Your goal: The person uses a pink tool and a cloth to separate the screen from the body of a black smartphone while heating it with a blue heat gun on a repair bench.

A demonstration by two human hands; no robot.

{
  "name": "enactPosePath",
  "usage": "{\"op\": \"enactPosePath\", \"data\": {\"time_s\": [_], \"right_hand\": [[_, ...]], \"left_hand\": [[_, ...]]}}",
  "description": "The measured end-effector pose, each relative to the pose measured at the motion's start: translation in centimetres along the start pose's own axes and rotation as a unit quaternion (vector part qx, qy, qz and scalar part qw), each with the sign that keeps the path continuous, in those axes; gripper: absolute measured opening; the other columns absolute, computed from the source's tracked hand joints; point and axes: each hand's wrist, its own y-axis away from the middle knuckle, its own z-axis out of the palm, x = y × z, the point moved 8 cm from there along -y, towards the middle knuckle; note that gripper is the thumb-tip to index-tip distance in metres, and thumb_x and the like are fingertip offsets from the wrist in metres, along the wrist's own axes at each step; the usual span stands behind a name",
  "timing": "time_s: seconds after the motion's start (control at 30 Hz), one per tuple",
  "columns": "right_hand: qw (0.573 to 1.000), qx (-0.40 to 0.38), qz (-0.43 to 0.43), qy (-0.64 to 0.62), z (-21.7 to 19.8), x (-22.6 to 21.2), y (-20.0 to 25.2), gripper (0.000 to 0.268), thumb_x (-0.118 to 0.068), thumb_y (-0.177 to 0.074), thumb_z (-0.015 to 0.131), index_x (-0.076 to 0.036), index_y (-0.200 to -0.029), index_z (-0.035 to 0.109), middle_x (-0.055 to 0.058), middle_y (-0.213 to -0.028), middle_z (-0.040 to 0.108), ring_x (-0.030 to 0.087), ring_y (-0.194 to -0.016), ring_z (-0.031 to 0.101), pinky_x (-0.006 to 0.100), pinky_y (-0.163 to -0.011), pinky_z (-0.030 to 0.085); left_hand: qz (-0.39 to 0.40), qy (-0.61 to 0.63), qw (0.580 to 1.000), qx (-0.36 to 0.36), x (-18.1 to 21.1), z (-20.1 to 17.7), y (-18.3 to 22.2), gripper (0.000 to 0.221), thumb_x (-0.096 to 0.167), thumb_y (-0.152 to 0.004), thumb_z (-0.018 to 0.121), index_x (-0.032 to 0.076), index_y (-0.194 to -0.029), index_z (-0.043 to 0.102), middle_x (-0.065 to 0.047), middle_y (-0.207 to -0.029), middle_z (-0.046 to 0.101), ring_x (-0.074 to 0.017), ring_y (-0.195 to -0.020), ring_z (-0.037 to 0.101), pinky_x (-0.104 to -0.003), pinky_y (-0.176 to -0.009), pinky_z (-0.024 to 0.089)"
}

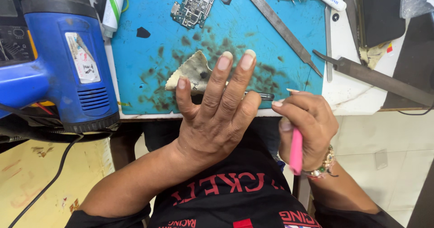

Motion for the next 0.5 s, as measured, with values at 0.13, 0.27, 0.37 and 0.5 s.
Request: {"op": "enactPosePath", "data": {"time_s": [0.13, 0.27, 0.37, 0.5], "right_hand": [[0.999, -0.005, 0.01, 0.053, 0.1, -0.8, -0.2, 0.026, 0.001, -0.093, 0.067, -0.008, -0.118, 0.071, 0.009, -0.107, 0.067, 0.025, -0.095, 0.067, 0.034, -0.082, 0.055], [0.996, -0.005, 0.021, 0.092, 0.1, -1.9, -0.8, 0.028, 0.003, -0.09, 0.069, -0.008, -0.115, 0.072, 0.009, -0.103, 0.067, 0.025, -0.09, 0.065, 0.033, -0.074, 0.052], [0.992, -0.024, 0.019, 0.124, 0.2, -2.5, -1.3, 0.027, 0.002, -0.091, 0.069, -0.008, -0.116, 0.07, 0.008, -0.093, 0.067, 0.025, -0.082, 0.064, 0.033, -0.071, 0.051], [0.992, -0.055, 0.01, 0.11, 0.5, -2.6, -1.9, 0.025, 0.0, -0.084, 0.067, -0.002, -0.109, 0.069, 0.008, -0.073, 0.06, 0.027, -0.063, 0.059, 0.038, -0.061, 0.045]], "left_hand": [[-0.006, -0.004, 1.0, 0.006, 0.0, 0.0, -0.1, 0.007, 0.017, -0.112, 0.053, 0.023, -0.115, 0.056, -0.009, -0.164, 0.047, -0.0289, -0.155, 0.035, -0.059, -0.127, -0.007], [-0.006, 0.007, 1.0, 0.001, 0.0, 0.1, 0.0, 0.008, 0.018, -0.111, 0.053, 0.022, -0.116, 0.055, -0.009, -0.162, 0.048, -0.0291, -0.154, 0.036, -0.059, -0.125, -0.008], [-0.011, 0.023, 1.0, 0.005, 0.1, 0.2, 0.3, 0.01, 0.014, -0.111, 0.052, 0.021, -0.118, 0.054, -0.01, -0.162, 0.046, -0.0293, -0.155, 0.035, -0.059, -0.126, -0.008], [-0.013, 0.039, 0.999, 0.007, 0.1, 0.5, 0.6, 0.011, 0.01, -0.112, 0.051, 0.02, -0.116, 0.051, -0.01, -0.166, 0.043, -0.0299, -0.16, 0.032, -0.06, -0.128, -0.009]]}}
